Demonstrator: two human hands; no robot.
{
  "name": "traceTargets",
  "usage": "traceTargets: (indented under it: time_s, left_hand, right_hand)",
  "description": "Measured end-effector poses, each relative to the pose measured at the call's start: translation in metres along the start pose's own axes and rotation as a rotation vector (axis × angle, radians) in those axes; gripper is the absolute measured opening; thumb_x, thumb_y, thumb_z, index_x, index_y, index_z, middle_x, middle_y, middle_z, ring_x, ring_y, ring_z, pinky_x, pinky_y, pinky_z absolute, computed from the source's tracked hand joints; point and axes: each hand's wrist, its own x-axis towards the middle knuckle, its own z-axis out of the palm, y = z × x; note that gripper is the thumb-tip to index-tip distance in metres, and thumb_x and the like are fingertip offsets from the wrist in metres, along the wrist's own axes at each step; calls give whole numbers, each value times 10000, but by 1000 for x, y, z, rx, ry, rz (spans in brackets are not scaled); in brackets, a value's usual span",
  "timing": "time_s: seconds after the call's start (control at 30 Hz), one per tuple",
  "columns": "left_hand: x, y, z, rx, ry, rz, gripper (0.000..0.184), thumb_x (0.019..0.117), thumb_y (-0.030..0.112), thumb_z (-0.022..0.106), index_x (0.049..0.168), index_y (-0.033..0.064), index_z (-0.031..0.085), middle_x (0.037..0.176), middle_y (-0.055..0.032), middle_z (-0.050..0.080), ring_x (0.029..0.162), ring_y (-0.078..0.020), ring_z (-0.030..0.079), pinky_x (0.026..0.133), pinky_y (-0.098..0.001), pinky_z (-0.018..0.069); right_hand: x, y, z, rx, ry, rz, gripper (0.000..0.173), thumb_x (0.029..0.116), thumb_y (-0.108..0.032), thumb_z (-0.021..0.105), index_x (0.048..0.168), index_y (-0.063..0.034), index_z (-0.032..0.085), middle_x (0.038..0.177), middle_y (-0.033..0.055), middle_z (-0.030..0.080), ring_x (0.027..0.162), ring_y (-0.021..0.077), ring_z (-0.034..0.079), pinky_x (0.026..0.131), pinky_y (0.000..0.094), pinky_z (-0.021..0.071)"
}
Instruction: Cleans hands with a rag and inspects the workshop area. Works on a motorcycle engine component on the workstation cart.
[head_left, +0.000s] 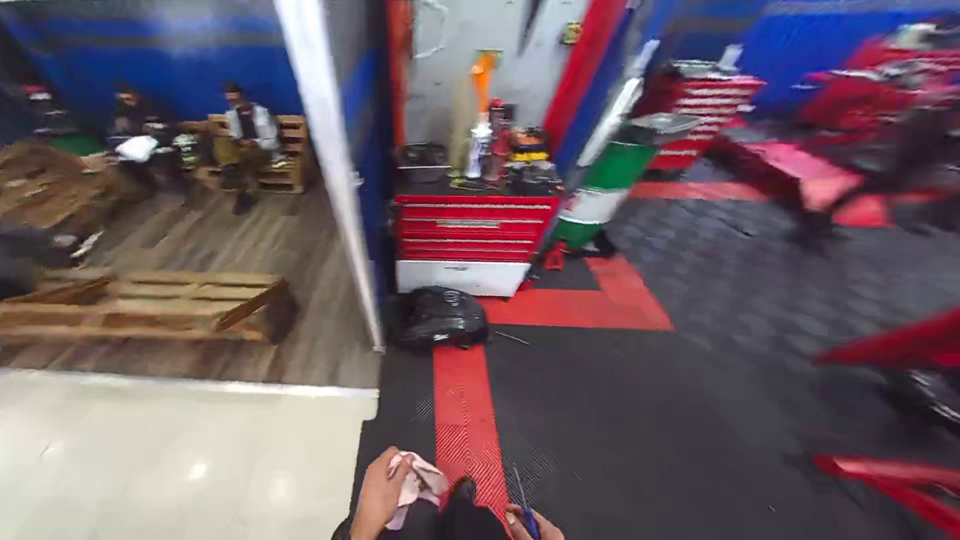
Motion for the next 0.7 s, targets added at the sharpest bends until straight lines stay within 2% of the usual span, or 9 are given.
traceTargets:
  time_s: [0.1, 0.17, 0.23, 0.3, 0.4, 0.47, 0.57, 0.7]
  left_hand:
    - [87, 16, 19, 7, 11, -29, 359, 1034, 314, 584, 1101, -19, 701, 962, -177, 725, 918, -286, 715, 905, -534, 570]
    - [139, 36, 36, -8, 27, -42, 364, 1044, 275, 571, 1143, -55, 689, 967, -210, 720, 908, -307, 712, 907, -546, 563]
    - [196, 65, 51, -4, 66, -43, 367, 1053, 256, 550, 1101, -85, 676, 902, -221, 705, 845, -311, 701, 862, -549, 566]
    - [244, 99, 65, -12, 94, -73, 359, 1057, 249, 540, 1058, -88, 665, 852, -205, 686, 801, -288, 685, 824, -528, 569]
    - [326, 163, 82, -12, 123, -50, 334, 1053, 233, 549, 1084, -75, 675, 919, -201, 703, 874, -283, 690, 873, -524, 562]
    - [369, 197, 89, 6, 137, -36, 323, 1051, 236, 560, 1106, -59, 680, 956, -190, 709, 907, -271, 696, 891, -518, 566]
    - [442, 239, 104, 10, 161, 0, 352, 1059, 276, 536, 1107, -41, 682, 930, -173, 710, 879, -248, 701, 855, -516, 577]
    - [545, 270, 136, -26, 145, 29, 355, 1075, 261, 498, 1113, -48, 668, 927, -158, 698, 873, -209, 689, 861, -472, 575]
  right_hand:
    - [82, 2, -28, 46, 52, 79, 236, 964, -207, 675, 1088, -15, 735, 744, 75, 687, 617, 168, 626, 626, 397, 546]
    - [141, 3, -45, 80, 78, 125, 223, 962, -210, 679, 1055, -14, 734, 708, 64, 667, 593, 158, 607, 612, 385, 534]
    - [208, -7, -63, 125, 81, 149, 225, 962, -221, 686, 1034, -14, 730, 694, 58, 656, 576, 151, 596, 597, 374, 527]
    - [267, -26, -82, 175, 64, 167, 233, 964, -254, 686, 1010, -28, 719, 681, 56, 655, 565, 160, 600, 574, 370, 526]
    - [359, -74, -120, 187, 54, 102, 248, 955, -302, 680, 960, -56, 701, 672, 40, 635, 569, 161, 602, 568, 374, 530]
    - [402, -103, -148, 161, 62, 82, 284, 967, -332, 670, 970, -50, 701, 682, 45, 631, 582, 167, 600, 576, 384, 531]
    - [470, -127, -195, 155, 142, 92, 286, 984, -324, 656, 1014, -44, 704, 703, 45, 647, 588, 157, 607, 575, 371, 537]
    - [537, -122, -244, 202, 243, 140, 257, 998, -296, 647, 1016, -46, 705, 674, 25, 635, 541, 127, 579, 517, 314, 510]
